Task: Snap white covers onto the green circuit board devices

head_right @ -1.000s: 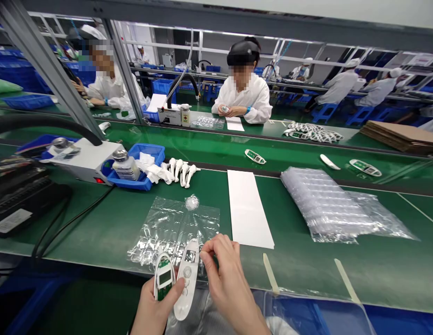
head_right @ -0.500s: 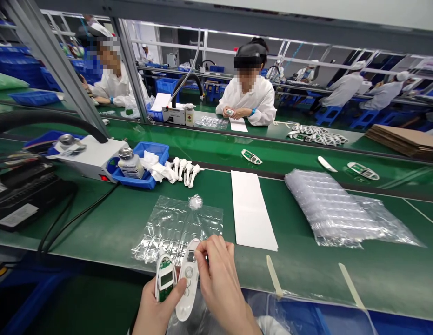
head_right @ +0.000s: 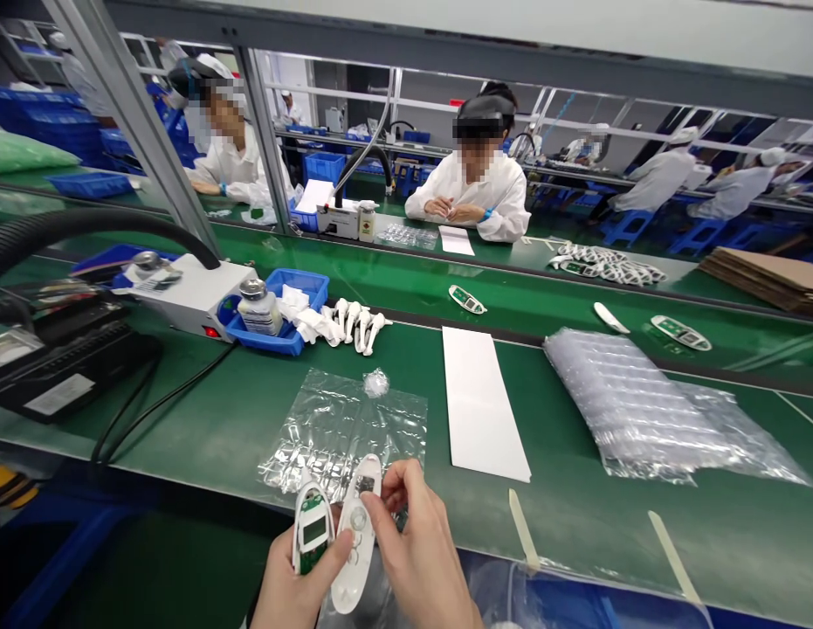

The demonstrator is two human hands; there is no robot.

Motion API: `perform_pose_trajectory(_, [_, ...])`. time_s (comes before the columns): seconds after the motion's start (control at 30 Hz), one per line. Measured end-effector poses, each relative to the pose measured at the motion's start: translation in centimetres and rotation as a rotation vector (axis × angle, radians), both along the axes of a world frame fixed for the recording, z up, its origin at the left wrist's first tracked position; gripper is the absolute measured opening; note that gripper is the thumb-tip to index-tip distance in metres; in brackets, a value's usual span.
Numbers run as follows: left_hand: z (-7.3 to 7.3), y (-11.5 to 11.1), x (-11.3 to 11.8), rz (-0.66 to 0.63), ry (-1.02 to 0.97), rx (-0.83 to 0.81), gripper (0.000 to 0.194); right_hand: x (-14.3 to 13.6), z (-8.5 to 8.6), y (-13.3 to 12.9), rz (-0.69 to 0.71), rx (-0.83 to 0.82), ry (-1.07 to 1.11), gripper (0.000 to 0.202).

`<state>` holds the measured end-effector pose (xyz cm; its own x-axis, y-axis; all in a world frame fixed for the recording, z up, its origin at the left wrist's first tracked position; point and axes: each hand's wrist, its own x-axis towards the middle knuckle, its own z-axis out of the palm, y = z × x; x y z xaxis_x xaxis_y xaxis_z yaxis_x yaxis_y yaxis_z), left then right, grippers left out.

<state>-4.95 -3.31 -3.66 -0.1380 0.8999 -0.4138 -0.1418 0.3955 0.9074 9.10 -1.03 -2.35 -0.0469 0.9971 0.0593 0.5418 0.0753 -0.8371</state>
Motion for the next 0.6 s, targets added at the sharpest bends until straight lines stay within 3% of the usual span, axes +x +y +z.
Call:
perform_pose_trajectory(0.17, [-0.1,-0.5,-1.4,-0.014,0.008,0.089,0.042,-1.7,-0.4,-0.2,-0.009,-0.016,0.072,0.024])
perform_pose_trajectory(0.27, [-0.6,-1.0,-2.7,0.043,-0.006,0.069,0.045,-3.7,-0.9,-0.4,-0.026,-0.044,0.276,0.025])
perform_pose_trajectory(0.4, [-1.5,-2.1,-4.5,0.202,-0.043,0.087,0.052,-7.4,-2.1,-0.9,0.182,-0.235,0.519,0.037])
perform_pose_trajectory(0.47, [-1.9,-2.5,-5.9,0.268,-0.117,0.088,0.055,-9.6,-2.7,-1.0,0.19,-0.31,0.542,0.042])
perform_pose_trajectory(0.53, [-2.3,-2.6,-8.4,0.369,-0.231,0.075,0.059,-11.9,-3.1,-0.9,0.16,-0.398,0.624,0.045])
perform_pose_trajectory(0.6, [-2.7,-2.3,-12.1,0.571,-0.363,0.061,0.061,-14.4,-3.4,-0.8,0.195,-0.496,0.721,0.048])
